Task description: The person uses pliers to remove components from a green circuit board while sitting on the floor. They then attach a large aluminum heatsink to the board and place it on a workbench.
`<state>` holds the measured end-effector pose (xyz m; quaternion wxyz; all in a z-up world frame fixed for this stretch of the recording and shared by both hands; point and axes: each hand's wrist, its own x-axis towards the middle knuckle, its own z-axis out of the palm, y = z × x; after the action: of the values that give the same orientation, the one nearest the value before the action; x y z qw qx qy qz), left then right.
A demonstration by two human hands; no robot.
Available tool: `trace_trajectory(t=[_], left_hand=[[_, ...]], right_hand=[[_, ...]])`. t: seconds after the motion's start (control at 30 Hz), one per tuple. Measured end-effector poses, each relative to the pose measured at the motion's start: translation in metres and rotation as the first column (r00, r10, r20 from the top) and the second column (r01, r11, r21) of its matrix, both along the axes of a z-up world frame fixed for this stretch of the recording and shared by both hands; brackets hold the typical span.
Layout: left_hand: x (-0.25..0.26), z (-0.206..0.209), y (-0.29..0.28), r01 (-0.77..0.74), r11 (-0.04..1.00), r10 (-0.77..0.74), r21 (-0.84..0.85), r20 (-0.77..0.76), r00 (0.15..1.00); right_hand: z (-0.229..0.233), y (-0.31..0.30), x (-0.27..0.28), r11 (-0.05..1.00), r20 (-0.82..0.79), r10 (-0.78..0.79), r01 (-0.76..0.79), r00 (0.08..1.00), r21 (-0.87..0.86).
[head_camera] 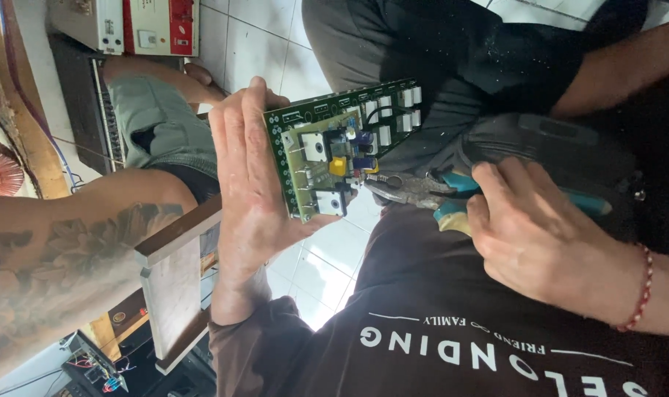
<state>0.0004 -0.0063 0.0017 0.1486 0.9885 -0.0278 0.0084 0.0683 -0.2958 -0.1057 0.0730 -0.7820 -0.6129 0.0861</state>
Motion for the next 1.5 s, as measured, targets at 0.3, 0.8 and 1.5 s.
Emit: trace_trajectory(t=[0.3, 0.8, 1.5], left_hand=[[0.0, -0.002, 0.001, 0.001, 1.0, -0.001, 0.031, -0.003, 1.0], [-0.002, -0.004, -0.003, 0.003, 0.999, -0.002, 0.042, -0.033, 0.999], [0.012, -0.014, 0.065, -0.043, 0.973, 0.06, -0.228, 0.068, 0.996]], right_hand=[[0.004, -0.004, 0.001, 1.0, -0.052, 0.021, -0.021, 0.998, 0.004], [-0.009, -0.012, 0.012, 0.993, -0.326, 0.117, -0.104, 0.938, 0.057], [-0.114, 0.004, 0.085, 0.992, 0.108, -0.126, 0.125, 0.986, 0.011]])
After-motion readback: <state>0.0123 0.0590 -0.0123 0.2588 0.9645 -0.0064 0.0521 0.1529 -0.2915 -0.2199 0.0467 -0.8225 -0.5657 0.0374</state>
